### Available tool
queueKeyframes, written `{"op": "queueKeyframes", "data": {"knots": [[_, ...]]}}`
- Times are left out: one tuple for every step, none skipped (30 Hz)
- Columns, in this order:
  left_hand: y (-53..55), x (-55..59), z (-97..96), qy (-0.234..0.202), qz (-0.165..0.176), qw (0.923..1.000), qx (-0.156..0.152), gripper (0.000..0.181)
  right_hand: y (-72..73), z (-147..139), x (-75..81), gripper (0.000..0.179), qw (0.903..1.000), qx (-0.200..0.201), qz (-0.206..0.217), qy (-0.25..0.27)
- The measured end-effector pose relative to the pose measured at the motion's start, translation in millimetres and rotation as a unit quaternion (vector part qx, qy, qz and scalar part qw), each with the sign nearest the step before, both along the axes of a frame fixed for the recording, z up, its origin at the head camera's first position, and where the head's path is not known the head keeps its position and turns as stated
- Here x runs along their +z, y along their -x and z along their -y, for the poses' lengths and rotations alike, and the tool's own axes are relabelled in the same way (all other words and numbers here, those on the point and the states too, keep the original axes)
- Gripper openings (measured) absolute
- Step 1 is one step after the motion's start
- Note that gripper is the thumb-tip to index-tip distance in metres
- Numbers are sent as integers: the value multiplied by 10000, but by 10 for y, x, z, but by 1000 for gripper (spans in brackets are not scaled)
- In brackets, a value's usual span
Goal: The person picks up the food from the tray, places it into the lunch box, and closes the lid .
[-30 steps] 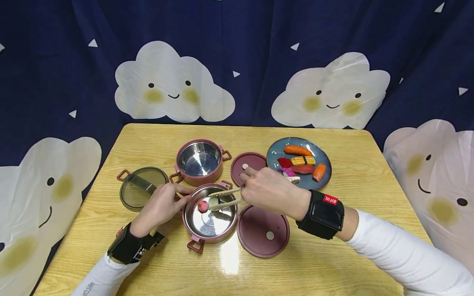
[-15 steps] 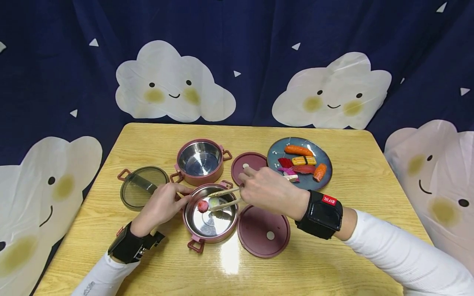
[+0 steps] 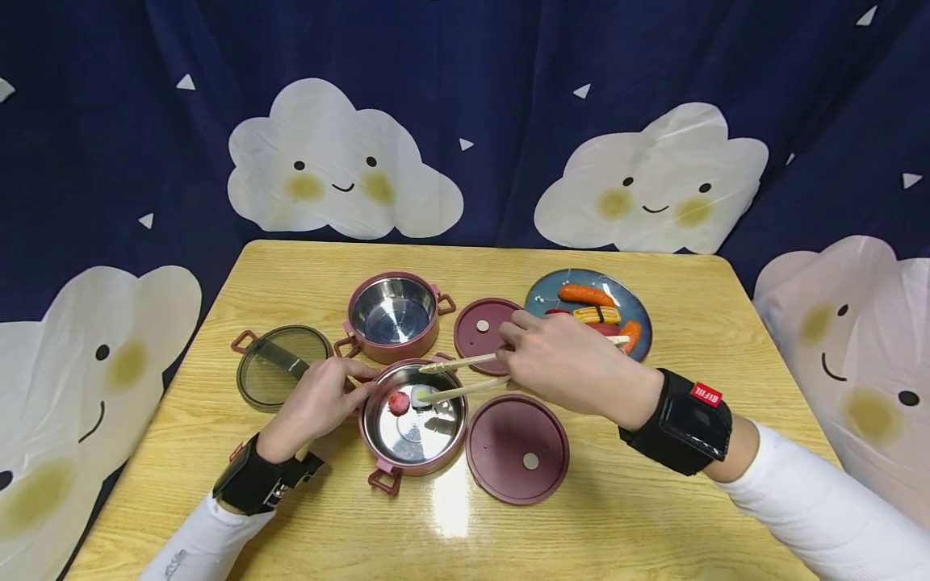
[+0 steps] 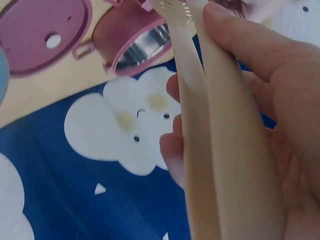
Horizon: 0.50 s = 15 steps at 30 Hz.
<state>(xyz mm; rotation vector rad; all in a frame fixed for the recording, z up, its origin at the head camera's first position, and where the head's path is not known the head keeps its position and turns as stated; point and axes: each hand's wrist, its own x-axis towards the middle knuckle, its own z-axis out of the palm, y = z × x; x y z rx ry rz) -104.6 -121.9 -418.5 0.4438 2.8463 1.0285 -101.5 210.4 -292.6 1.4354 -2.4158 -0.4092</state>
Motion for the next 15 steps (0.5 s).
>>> {"op": "queueKeyframes", "data": {"knots": [[1,0,0,-3,12,10000,2,18,-3,-33,26,32,10000,-13,28,74],[1,-1,-1,-4,12,10000,-1,18,-5,-66,54,32,9999,-6,33,162],[1,-2,-1,-8,15,10000,1,18,-7,-100,80,32,9997,-9,25,248],[1,-2,-2,-8,15,10000,1,18,-8,-135,107,33,9994,-18,24,338],[1,-2,-3,-10,16,10000,1,18,-7,-172,135,33,9991,-32,33,410],[1,-2,-3,-17,26,10000,3,18,-3,-208,161,34,9989,-49,41,467],[0,-2,-5,-18,29,10000,3,18,2,-247,185,35,9985,-41,20,547],[0,-2,-5,-15,23,10000,6,18,7,-287,210,36,9981,-56,-15,611],[0,-1,-5,-13,26,10000,9,18,17,-332,233,38,9978,-84,-43,657],[0,-1,-6,-8,26,10000,8,18,30,-380,253,38,9975,-109,-81,693],[-1,-1,-6,-3,25,10000,9,18,47,-430,269,38,9973,-134,-107,713],[-1,0,-6,9,21,10000,9,18,67,-482,281,38,9971,-170,-143,728],[-1,0,-5,22,15,10000,13,18,87,-536,290,38,9966,-209,-161,777],[-2,1,-5,32,7,10000,14,18,107,-587,299,39,9962,-250,-189,813],[-3,1,-6,35,5,10000,9,18,128,-640,302,39,9957,-286,-211,852]]}}
